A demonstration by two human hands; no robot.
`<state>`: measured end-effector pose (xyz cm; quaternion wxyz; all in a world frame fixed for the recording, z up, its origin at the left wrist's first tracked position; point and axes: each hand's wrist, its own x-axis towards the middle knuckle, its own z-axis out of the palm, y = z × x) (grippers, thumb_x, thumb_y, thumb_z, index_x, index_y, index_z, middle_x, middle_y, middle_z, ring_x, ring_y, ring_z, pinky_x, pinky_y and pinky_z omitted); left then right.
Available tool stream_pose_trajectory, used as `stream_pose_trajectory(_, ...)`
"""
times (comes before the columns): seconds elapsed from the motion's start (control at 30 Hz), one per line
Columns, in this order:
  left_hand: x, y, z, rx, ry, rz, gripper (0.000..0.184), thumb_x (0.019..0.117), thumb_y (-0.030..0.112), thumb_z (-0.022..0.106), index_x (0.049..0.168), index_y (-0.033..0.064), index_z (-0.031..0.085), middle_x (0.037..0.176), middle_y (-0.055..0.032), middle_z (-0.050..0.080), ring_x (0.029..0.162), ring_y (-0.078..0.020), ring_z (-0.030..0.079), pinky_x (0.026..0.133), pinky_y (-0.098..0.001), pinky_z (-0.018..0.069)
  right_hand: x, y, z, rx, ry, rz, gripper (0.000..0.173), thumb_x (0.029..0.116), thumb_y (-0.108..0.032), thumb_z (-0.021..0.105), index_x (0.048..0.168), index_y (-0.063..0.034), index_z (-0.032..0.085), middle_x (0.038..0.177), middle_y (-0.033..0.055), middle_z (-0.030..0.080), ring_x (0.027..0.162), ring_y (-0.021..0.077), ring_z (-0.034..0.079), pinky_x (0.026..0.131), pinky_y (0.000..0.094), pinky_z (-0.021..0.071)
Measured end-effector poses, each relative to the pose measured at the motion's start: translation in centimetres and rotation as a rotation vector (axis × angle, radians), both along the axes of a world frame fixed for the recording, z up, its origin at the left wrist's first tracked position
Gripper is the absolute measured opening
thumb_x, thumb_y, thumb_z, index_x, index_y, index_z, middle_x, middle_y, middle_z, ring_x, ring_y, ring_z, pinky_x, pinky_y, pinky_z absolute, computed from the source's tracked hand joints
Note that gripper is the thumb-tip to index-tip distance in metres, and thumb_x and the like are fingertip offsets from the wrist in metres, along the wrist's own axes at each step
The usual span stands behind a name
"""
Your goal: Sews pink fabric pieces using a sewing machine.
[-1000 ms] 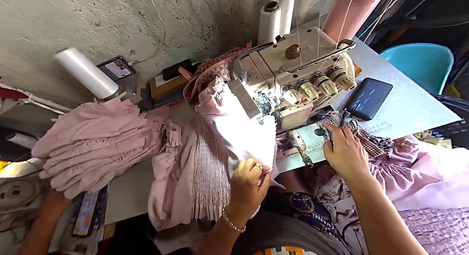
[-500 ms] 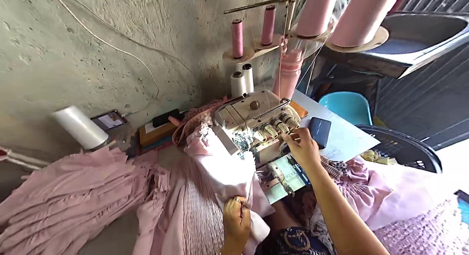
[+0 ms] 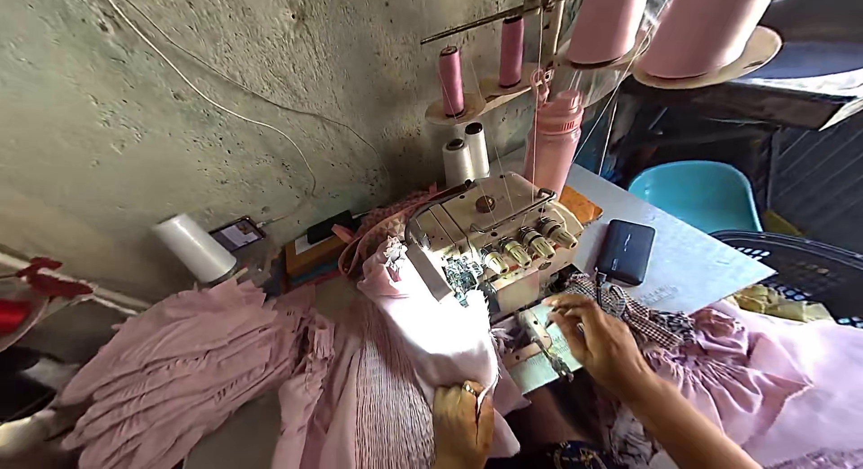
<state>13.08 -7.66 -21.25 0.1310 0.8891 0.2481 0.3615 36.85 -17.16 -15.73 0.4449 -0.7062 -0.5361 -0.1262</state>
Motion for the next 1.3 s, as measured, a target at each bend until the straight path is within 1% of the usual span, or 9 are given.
stream_pose_trajectory(0.1, 0.4, -0.2, -0.2, 0.028, 0.035, 0.020, 0.039, 0.0984, 0.038, 0.049, 0.080, 0.0125, 0.072, 0.068, -0.0002, 0.069, 0.064, -0.0151, 0.066, 0.068, -0.0361, 0.0522, -2.7, 0.6, 0.1, 0.180, 0.079, 0.099, 0.034, 0.1080, -0.030, 0.046, 0.119, -0.0028, 0.062, 0.085, 0.0073, 0.072, 0.075, 0.0139, 0.071, 0.070, 0.0297, 0.0588)
stream_pose_trajectory(0.2, 0.4, -0.3, -0.1, 0.012, 0.049, 0.025, 0.032, 0.0944, 0.037, 0.056, 0.080, 0.0132, 0.072, 0.067, 0.0009, 0.068, 0.063, -0.0148, 0.065, 0.069, -0.0372, 0.0516, -0.8, 1.0, 0.3, 0.542, 0.416, 0.137, 0.021, 0.1100, -0.044, 0.041, 0.118, -0.0304, 0.055, 0.090, -0.0143, 0.068, 0.082, 0.0023, 0.069, 0.079, 0.0241, 0.0592)
stream_pose_trajectory(0.3, 0.3, -0.3, -0.4, 0.034, 0.041, 0.022, 0.031, 0.0927, 0.036, 0.057, 0.076, 0.0131, 0.070, 0.064, 0.0012, 0.066, 0.061, -0.0147, 0.063, 0.068, -0.0360, 0.0510, 5.3, 1.7, 1.9, 0.657, 0.688, 0.041, 0.012, 0.1066, -0.026, 0.044, 0.117, -0.0225, 0.049, 0.082, -0.0187, 0.058, 0.064, -0.0033, 0.056, 0.060, 0.0174, 0.0502)
stream_pose_trajectory(0.4, 0.2, -0.4, -0.3, 0.044, 0.050, 0.034, 0.033, 0.0931, 0.037, 0.056, 0.076, 0.0125, 0.071, 0.064, 0.0009, 0.066, 0.061, -0.0145, 0.063, 0.068, -0.0358, 0.0512, 12.5, 4.5, 3.0, 0.316, 0.843, -0.092, 0.019, 0.1019, -0.016, 0.053, 0.115, -0.0030, 0.055, 0.083, -0.0043, 0.055, 0.062, -0.0001, 0.048, 0.057, 0.0203, 0.0443)
stream_pose_trajectory(0.53, 0.4, -0.6, 0.2, 0.040, 0.086, 0.046, 0.031, 0.0910, 0.034, 0.058, 0.076, 0.0101, 0.072, 0.065, -0.0014, 0.068, 0.062, -0.0165, 0.065, 0.069, -0.0379, 0.0521, 18.5, 9.5, 4.0, -0.224, 0.843, -0.173, 0.035, 0.1066, -0.026, 0.056, 0.116, 0.0074, 0.063, 0.097, 0.0228, 0.064, 0.083, 0.0293, 0.059, 0.077, 0.0522, 0.0485)
stream_pose_trajectory(0.83, 0.8, -0.8, 0.7, 0.057, 0.140, 0.061, 0.032, 0.0915, 0.030, 0.059, 0.076, 0.0063, 0.072, 0.066, -0.0055, 0.069, 0.062, -0.0211, 0.067, 0.067, -0.0408, 0.0517, 18.7, 11.3, 1.4, -0.244, 0.852, -0.152, 0.043, 0.1076, -0.033, 0.052, 0.114, 0.0063, 0.068, 0.107, 0.0242, 0.067, 0.101, 0.0308, 0.064, 0.094, 0.0523, 0.0477)
stream_pose_trajectory(0.97, 0.5, -0.8, 0.5, 0.034, 0.163, 0.048, 0.032, 0.0933, 0.030, 0.057, 0.079, 0.0066, 0.073, 0.069, -0.0053, 0.071, 0.065, -0.0210, 0.068, 0.070, -0.0410, 0.0522, 19.1, 10.4, 3.8, -0.677, 0.708, -0.132, 0.065, 0.1108, -0.048, 0.034, 0.126, 0.0066, 0.065, 0.130, 0.0324, 0.061, 0.126, 0.0460, 0.057, 0.106, 0.0654, 0.0381)
stream_pose_trajectory(1.13, 0.7, -0.9, 0.8, 0.054, 0.145, 0.046, 0.033, 0.0939, 0.029, 0.057, 0.078, 0.0056, 0.073, 0.071, -0.0059, 0.072, 0.066, -0.0209, 0.068, 0.070, -0.0397, 0.0518, 19.2, 9.8, 3.0, -0.622, 0.804, -0.078, 0.068, 0.1111, -0.050, 0.030, 0.128, 0.0065, 0.062, 0.124, 0.0301, 0.061, 0.110, 0.0378, 0.060, 0.094, 0.0567, 0.0441)
stream_pose_trajectory(1.3, 0.3, -0.9, 0.6, 0.020, 0.162, 0.042, 0.030, 0.0934, 0.028, 0.058, 0.080, 0.0052, 0.073, 0.072, -0.0074, 0.072, 0.067, -0.0236, 0.069, 0.070, -0.0439, 0.0530, 17.9, 8.3, 2.8, -0.454, 1.020, 0.042, 0.046, 0.1119, -0.044, 0.033, 0.129, -0.0087, 0.057, 0.080, -0.0005, 0.054, 0.059, 0.0046, 0.044, 0.053, 0.0229, 0.0362)
